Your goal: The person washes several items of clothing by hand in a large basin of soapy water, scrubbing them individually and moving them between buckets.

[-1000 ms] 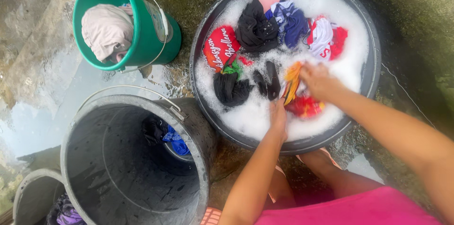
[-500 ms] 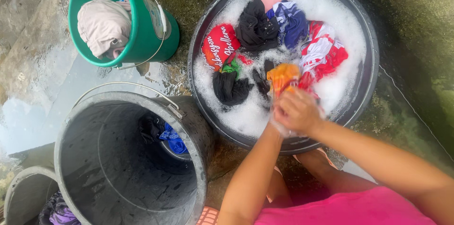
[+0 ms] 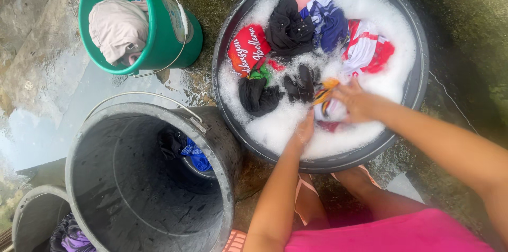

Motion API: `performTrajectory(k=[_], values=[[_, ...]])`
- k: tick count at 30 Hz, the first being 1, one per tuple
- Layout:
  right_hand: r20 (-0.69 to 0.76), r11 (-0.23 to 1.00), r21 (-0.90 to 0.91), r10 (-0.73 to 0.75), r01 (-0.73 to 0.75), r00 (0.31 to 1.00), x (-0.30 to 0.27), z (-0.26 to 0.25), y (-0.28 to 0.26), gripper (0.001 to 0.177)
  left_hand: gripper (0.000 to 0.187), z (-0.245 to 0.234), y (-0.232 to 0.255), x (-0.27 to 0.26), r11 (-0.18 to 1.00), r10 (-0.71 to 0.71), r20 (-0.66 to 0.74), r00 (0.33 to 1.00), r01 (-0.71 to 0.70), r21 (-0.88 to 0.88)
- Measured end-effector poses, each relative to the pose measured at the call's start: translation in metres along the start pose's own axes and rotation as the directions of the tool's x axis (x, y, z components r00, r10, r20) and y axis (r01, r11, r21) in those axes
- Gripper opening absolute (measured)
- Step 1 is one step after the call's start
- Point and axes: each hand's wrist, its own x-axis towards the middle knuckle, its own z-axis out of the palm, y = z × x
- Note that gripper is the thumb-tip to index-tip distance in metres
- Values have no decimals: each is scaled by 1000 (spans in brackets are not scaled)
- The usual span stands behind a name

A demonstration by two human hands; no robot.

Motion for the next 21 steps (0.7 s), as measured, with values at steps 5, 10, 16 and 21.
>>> performTrajectory(k=[5,10,16,21], values=[[-462,972,150,232,-182,856,13,45,-25,89,79,0,10,0,979,44,-10,999,-41,202],[-252,998,61,20,-5,968,-1,64,-46,74,76,-16,-13,12,992,-26,14,1000,24,125],[80,970,-9,245,-245,966,43,84,58,52,72,-44,-10,17,999,37,-264,964,-44,-20],[-100,976,68,211,-205,972,62,96,63,48,69,-28,8,2,861,318,-79,945,-253,440]])
